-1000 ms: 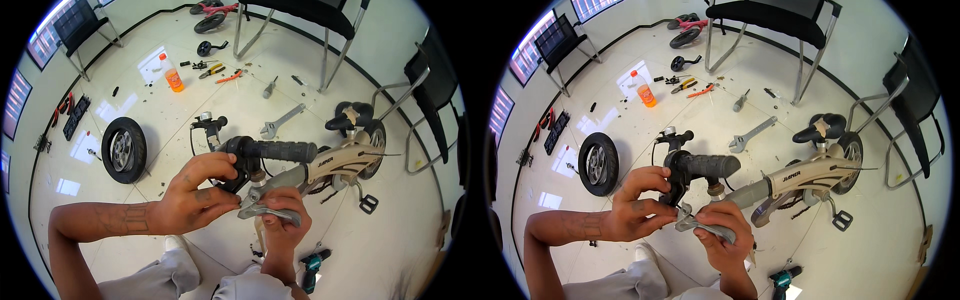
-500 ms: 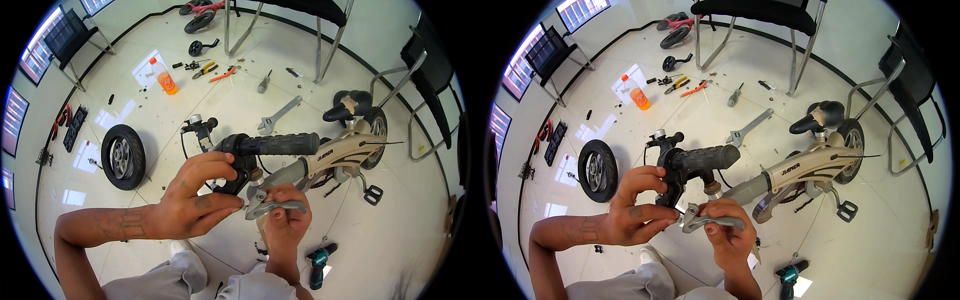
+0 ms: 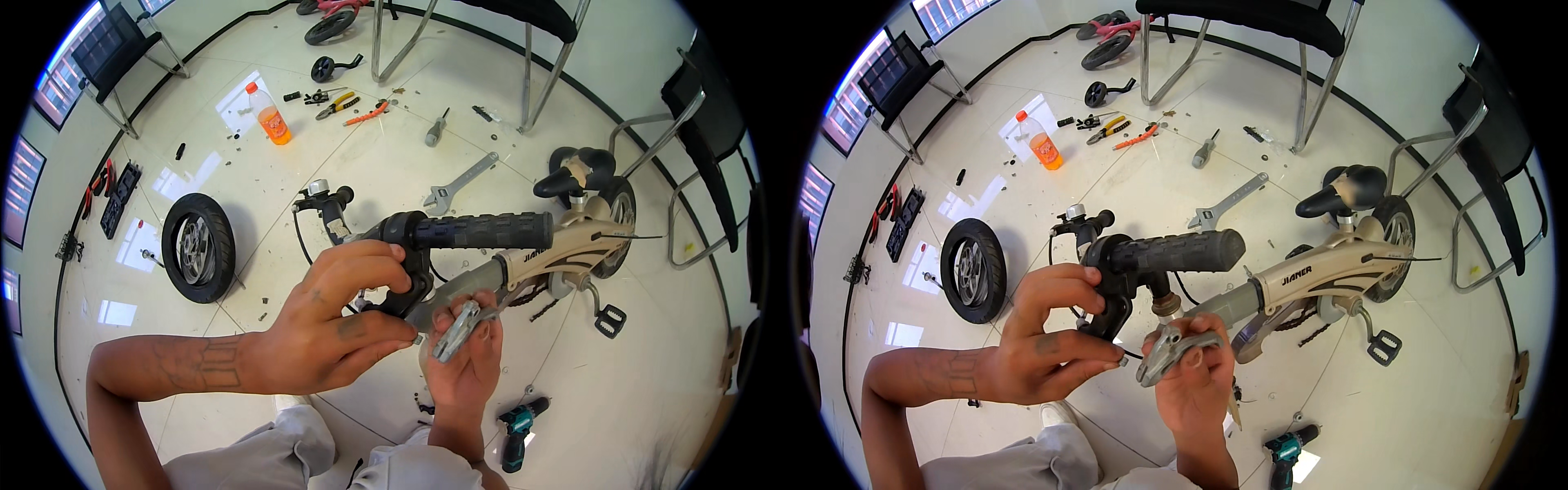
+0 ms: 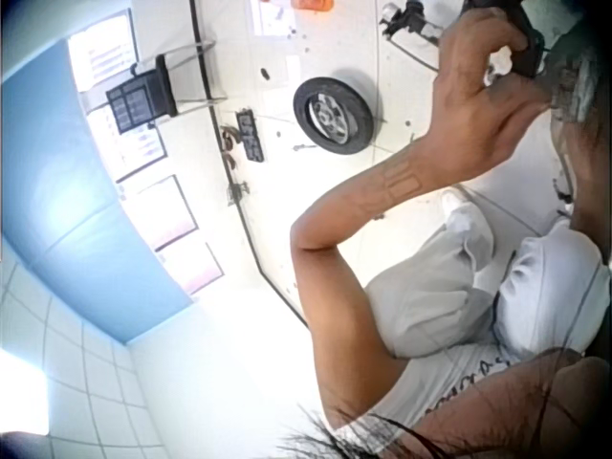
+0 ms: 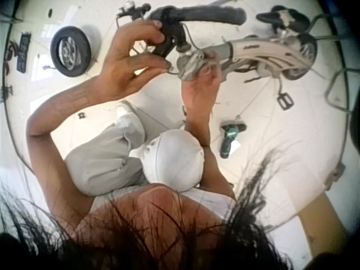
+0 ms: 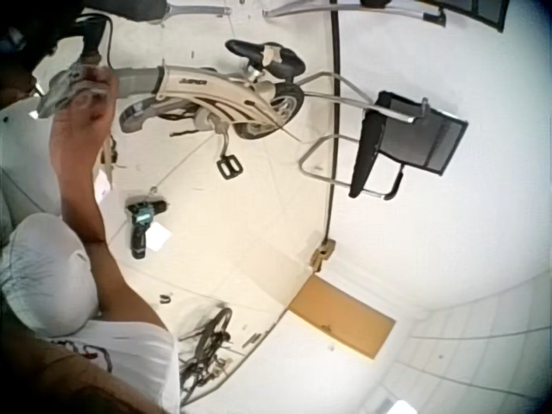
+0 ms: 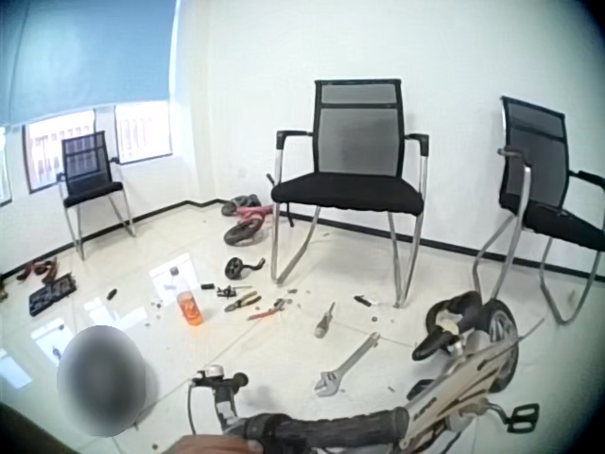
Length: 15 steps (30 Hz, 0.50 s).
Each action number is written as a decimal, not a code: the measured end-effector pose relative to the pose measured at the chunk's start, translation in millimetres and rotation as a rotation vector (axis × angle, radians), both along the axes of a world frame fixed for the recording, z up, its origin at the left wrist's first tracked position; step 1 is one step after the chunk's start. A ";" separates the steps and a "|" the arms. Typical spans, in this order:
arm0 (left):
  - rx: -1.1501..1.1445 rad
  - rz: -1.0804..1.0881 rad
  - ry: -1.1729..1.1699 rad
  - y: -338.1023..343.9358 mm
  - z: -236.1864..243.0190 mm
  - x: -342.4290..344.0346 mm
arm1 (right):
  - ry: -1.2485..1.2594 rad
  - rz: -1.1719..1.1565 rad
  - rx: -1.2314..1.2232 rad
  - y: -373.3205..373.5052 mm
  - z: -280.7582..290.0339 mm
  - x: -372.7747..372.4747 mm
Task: The person is repairing a bicycle's handlebar brake assembly. They use a wrench to tighten a bolt on the brake lever and then use a power drill to secure the handlebar grip.
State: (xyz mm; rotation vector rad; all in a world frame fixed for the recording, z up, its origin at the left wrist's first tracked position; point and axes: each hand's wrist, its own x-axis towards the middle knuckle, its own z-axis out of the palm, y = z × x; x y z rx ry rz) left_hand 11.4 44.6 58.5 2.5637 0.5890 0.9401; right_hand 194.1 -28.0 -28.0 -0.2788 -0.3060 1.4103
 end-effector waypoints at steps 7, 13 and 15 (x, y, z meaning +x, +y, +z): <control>-0.018 -0.003 -0.020 1.4 0.7 5.1 | 0.083 0.057 0.024 4.4 -0.3 0.3; -0.012 -0.014 -0.024 3.3 -0.7 8.1 | -0.284 -0.319 -0.071 4.5 5.4 -9.1; -0.013 -0.015 -0.024 3.9 -1.7 8.7 | -0.348 -0.392 -0.064 4.6 8.1 -9.6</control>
